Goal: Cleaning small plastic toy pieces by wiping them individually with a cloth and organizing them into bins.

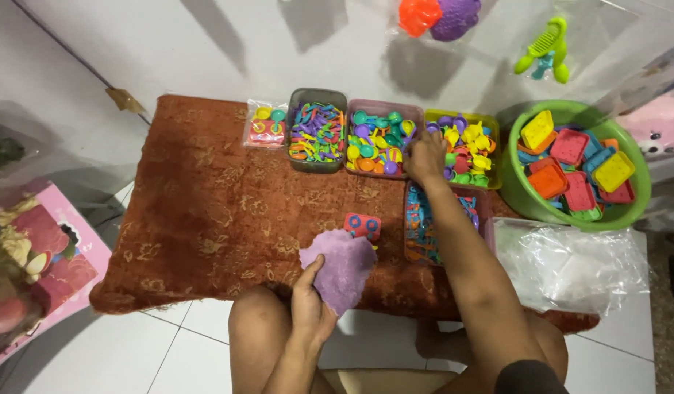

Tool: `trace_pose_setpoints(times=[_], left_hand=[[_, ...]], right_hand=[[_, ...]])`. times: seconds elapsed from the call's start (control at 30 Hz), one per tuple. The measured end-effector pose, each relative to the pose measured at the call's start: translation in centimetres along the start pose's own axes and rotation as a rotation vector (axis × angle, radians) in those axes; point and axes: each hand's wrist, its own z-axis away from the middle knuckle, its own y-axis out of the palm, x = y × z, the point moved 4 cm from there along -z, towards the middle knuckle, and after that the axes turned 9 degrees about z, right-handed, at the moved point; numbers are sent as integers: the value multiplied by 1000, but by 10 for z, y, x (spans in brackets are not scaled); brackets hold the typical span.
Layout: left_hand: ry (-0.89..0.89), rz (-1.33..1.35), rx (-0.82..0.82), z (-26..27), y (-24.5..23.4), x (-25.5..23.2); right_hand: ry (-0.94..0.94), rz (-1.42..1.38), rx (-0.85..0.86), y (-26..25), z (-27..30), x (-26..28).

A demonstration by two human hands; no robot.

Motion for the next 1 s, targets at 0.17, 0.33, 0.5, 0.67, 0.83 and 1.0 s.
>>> trace_pose_setpoints(times=[0.17, 0.33, 0.5, 0.67, 0.83, 1.0], left_hand=[[19, -19, -9, 1, 1, 1], [176, -29, -149, 14, 25, 8], [197, -94, -65, -5, -4, 19], [265, -355, 20, 12, -8, 28], [341, -524, 90, 35, -14, 43], [412, -872, 189, 73, -1, 53]], right_hand=[[27, -250, -185, -32, 30, 0], [-281, -907, -344, -141, 118, 44], [-407, -811, -291, -204, 220, 115], [-469, -859, -314, -214, 275, 118], [384, -1223, -19, -132, 322, 68], [159, -1661, 84, -124, 357, 78]])
